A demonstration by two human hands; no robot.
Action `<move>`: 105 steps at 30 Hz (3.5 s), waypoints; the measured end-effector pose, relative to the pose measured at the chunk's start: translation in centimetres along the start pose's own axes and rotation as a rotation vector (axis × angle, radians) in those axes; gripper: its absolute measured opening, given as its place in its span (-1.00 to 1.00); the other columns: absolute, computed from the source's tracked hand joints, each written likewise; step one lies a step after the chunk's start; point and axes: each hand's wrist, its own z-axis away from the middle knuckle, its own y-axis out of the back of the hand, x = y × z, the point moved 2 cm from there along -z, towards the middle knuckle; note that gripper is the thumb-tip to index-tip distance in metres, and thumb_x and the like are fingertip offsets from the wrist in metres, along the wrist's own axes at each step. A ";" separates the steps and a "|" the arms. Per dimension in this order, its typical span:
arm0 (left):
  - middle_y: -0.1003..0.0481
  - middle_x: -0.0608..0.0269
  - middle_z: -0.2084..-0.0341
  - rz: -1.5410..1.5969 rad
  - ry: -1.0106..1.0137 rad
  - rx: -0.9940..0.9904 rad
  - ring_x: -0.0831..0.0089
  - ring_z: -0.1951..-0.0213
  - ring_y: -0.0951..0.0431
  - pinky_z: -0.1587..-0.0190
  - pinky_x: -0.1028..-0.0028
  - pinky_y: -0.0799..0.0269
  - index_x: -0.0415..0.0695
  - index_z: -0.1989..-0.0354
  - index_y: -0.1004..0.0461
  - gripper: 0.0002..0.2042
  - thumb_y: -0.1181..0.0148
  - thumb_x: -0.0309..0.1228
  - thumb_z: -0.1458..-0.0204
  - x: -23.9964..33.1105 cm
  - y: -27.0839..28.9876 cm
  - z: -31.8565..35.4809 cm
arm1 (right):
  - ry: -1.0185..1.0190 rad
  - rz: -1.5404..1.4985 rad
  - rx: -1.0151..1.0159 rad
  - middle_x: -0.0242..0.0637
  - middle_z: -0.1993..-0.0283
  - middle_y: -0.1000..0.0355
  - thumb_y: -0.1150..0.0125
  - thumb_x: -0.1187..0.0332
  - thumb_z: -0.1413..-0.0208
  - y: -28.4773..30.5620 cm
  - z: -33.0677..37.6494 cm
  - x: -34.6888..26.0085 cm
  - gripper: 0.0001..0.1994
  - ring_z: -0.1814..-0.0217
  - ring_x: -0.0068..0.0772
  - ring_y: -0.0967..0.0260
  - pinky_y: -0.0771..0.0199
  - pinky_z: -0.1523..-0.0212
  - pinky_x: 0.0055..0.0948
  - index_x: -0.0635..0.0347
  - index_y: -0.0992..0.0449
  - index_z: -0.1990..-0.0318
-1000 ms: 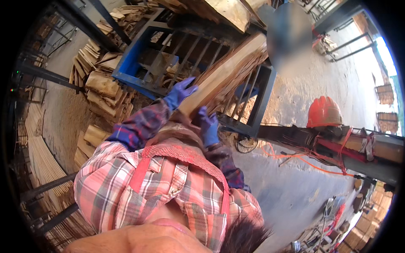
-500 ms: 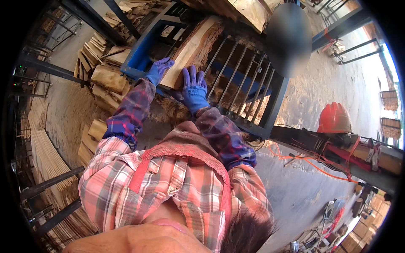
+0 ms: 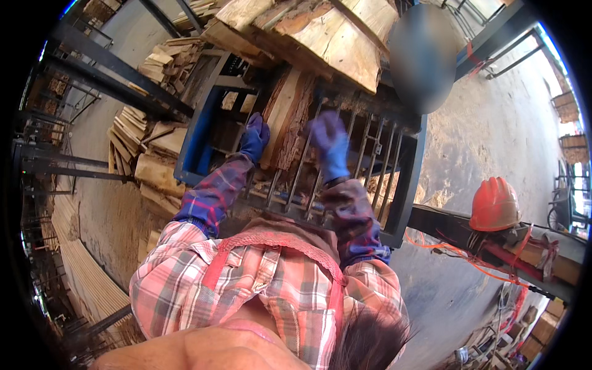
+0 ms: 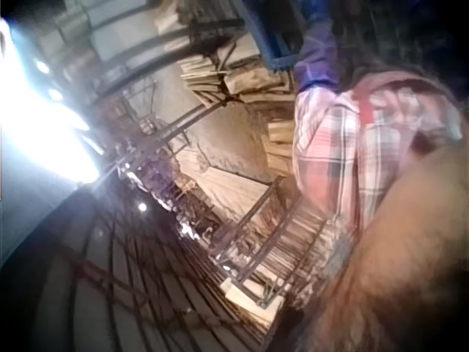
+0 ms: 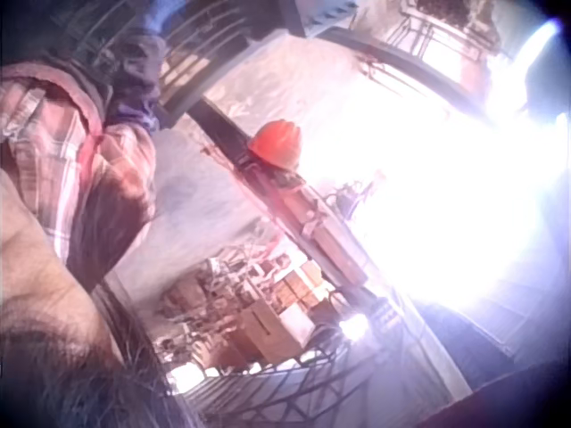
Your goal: The person operates a hydraulic log splitter in a workshop, repeatedly feeding large pieces of wood into the machine to split them. After each split, the person removes the processed wood and stacks it on a nearby pile before retrieving the next log to process.
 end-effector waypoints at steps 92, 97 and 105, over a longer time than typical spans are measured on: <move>-0.59 0.20 0.24 0.701 0.023 -0.127 0.37 0.21 -0.59 0.09 0.42 -0.48 -0.21 0.16 -0.55 -0.76 -0.03 -0.31 -0.24 16.3 -1.3 -14.8 | -0.332 0.359 0.280 -0.27 0.28 -0.46 -0.33 0.01 -0.05 12.4 -24.9 -5.3 -0.59 0.31 -0.36 -0.36 -0.39 0.32 -0.39 0.18 -0.57 0.16; -0.55 0.26 0.12 1.157 0.711 -0.440 0.51 0.20 -0.55 0.18 0.55 -0.43 -0.19 0.01 -0.49 -0.58 -0.02 -0.08 -0.22 16.0 -1.9 -9.9 | -0.232 0.188 0.065 -0.44 0.30 -0.49 -0.27 0.15 -0.12 16.6 -9.0 -8.6 -0.70 0.33 -0.52 -0.41 -0.41 0.25 -0.48 0.20 -0.55 0.16; -0.54 0.15 0.16 0.575 0.296 -0.573 0.33 0.12 -0.48 0.02 0.41 -0.36 -0.36 -0.02 -0.41 -0.39 -0.18 0.03 -0.09 16.7 -4.3 8.7 | -0.318 0.332 0.160 -0.51 0.38 -0.39 -0.27 0.15 -0.14 19.2 14.8 -8.5 -0.71 0.37 -0.68 -0.30 -0.32 0.32 -0.60 0.23 -0.48 0.24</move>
